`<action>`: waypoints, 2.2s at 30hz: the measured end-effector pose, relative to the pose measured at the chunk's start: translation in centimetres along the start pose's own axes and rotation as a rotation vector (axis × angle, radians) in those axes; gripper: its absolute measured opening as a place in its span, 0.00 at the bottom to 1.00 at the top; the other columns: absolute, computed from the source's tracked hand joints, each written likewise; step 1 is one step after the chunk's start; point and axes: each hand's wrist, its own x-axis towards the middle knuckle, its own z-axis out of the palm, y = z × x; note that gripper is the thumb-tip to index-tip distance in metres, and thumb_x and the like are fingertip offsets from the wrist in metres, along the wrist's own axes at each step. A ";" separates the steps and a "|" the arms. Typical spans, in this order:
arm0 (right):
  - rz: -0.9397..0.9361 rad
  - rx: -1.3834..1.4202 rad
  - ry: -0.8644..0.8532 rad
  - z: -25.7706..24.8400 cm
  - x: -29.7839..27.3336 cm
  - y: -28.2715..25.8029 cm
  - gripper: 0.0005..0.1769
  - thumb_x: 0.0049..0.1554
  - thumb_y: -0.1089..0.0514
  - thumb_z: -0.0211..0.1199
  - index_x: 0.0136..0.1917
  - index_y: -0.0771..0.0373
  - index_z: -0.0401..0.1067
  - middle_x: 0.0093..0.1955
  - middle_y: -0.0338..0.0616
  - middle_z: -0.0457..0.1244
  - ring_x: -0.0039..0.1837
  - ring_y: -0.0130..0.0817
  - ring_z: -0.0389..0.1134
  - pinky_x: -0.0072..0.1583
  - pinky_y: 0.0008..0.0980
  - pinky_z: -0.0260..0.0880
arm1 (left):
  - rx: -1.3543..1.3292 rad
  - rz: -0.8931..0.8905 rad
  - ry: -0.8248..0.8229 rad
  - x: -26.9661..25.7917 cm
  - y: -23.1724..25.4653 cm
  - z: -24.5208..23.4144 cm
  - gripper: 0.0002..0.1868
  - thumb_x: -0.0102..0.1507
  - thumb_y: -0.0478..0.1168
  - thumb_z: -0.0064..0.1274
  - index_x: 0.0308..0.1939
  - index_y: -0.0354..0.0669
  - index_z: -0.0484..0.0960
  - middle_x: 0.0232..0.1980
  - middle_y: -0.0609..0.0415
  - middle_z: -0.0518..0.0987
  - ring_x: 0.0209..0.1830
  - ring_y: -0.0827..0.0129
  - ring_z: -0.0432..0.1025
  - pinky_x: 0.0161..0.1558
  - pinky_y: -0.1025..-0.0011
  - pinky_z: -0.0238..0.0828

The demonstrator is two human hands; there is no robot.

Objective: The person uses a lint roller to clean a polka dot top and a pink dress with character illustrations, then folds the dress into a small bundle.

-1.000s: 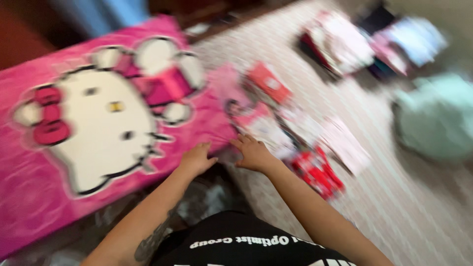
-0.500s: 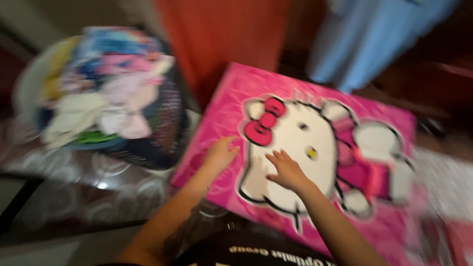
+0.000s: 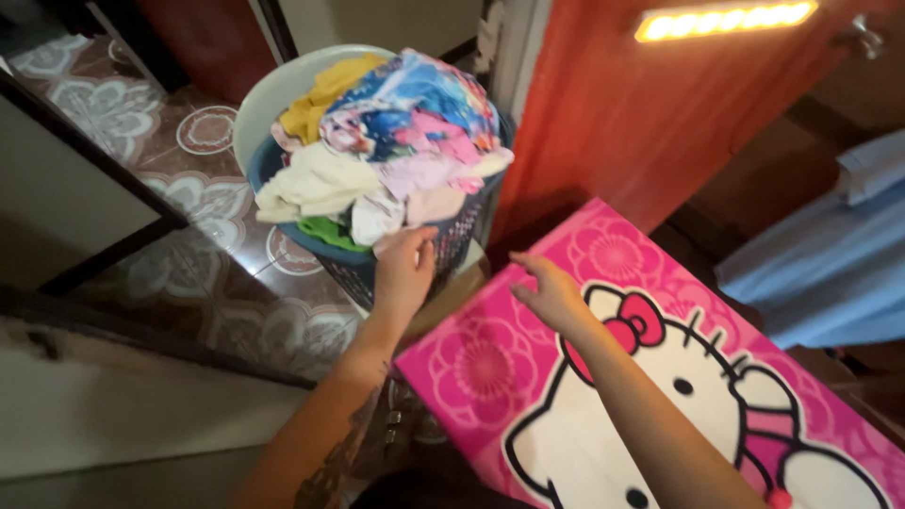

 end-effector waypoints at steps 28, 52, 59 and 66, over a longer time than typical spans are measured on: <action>-0.348 -0.218 0.648 3.6 1.4 -2.4 0.25 0.46 0.65 0.71 0.58 0.62 0.71 0.60 0.40 0.63 0.63 0.37 0.61 0.64 0.36 0.63 | -0.458 0.373 -0.593 1.5 2.7 5.3 0.20 0.58 0.37 0.61 0.54 0.43 0.81 0.50 0.42 0.83 0.52 0.48 0.77 0.53 0.58 0.73; -0.215 -0.080 0.752 -10.5 -36.5 -2.4 0.40 0.56 0.59 0.65 0.80 0.58 0.60 0.81 0.45 0.57 0.82 0.36 0.57 0.77 0.41 0.61 | -1.539 -0.489 -1.257 -15.6 22.2 12.7 0.20 0.59 0.49 0.58 0.45 0.35 0.82 0.43 0.50 0.83 0.43 0.67 0.77 0.48 0.67 0.74; 0.405 0.692 0.379 -3.8 -42.6 8.6 0.46 0.44 0.54 0.73 0.74 0.63 0.63 0.64 0.50 0.67 0.59 0.36 0.71 0.52 0.42 0.74 | -1.602 -0.478 -1.054 -14.9 19.6 12.6 0.19 0.59 0.46 0.55 0.47 0.35 0.81 0.43 0.50 0.83 0.43 0.67 0.78 0.48 0.68 0.76; 0.460 0.972 0.868 -8.9 -47.2 10.6 0.41 0.41 0.64 0.68 0.69 0.54 0.62 0.52 0.45 0.70 0.46 0.35 0.74 0.51 0.39 0.76 | -1.654 -0.535 -1.128 -16.3 15.8 13.5 0.18 0.60 0.44 0.52 0.49 0.35 0.80 0.44 0.50 0.84 0.43 0.67 0.79 0.48 0.68 0.77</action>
